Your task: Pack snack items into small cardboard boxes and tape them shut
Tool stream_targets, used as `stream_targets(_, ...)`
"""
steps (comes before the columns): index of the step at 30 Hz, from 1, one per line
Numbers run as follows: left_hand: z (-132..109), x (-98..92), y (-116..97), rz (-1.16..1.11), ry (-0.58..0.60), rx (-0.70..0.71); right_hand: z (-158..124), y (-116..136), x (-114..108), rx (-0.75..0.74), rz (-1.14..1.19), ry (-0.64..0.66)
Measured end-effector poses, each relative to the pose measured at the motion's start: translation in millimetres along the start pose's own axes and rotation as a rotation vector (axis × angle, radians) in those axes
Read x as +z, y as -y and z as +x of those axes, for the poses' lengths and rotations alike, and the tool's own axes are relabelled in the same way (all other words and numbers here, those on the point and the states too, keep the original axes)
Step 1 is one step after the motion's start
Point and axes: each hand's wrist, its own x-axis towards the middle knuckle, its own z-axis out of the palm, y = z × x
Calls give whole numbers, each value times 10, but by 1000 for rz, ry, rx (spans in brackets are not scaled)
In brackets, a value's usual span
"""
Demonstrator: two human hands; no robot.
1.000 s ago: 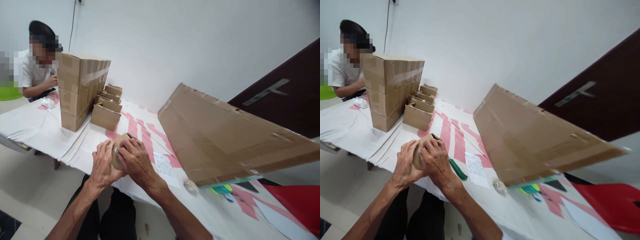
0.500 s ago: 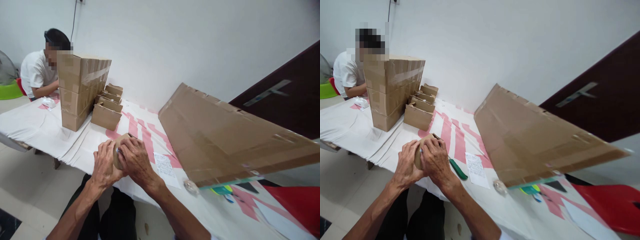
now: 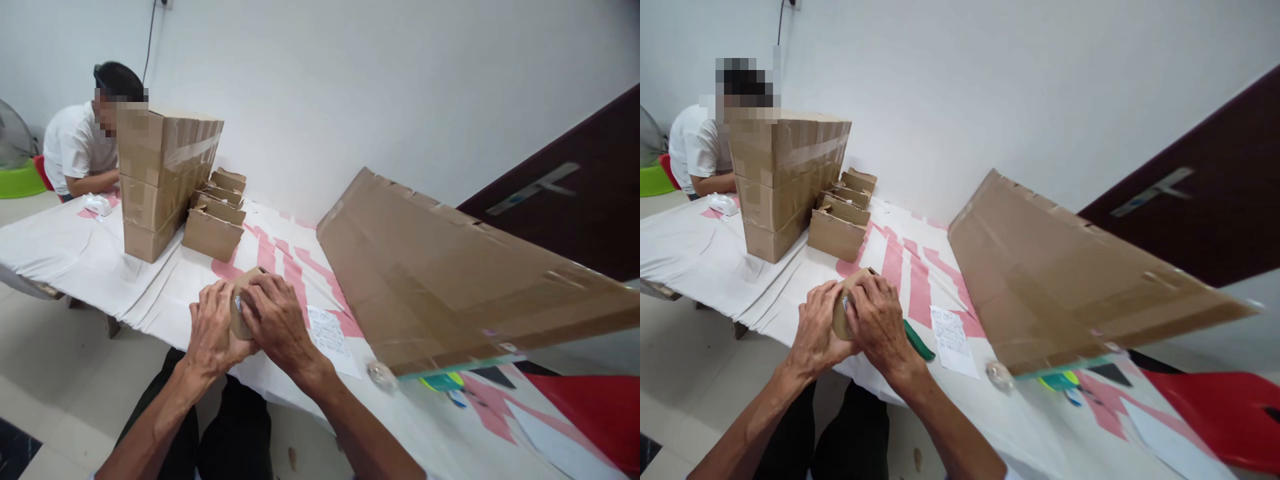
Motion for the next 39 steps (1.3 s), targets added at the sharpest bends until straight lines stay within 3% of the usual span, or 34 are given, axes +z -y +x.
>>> stream_targets(20, -11, -10, 9, 5, 29, -20, 22, 21, 21, -60, 47, -65)
stream_targets(32, -5, -8, -16, -8, 37, -5, 42, 21, -14, 31, -51, 66)
stream_targets(39, 20, -40, -60, -12, 97, -24, 105, 39, 21, 15, -139, 66)
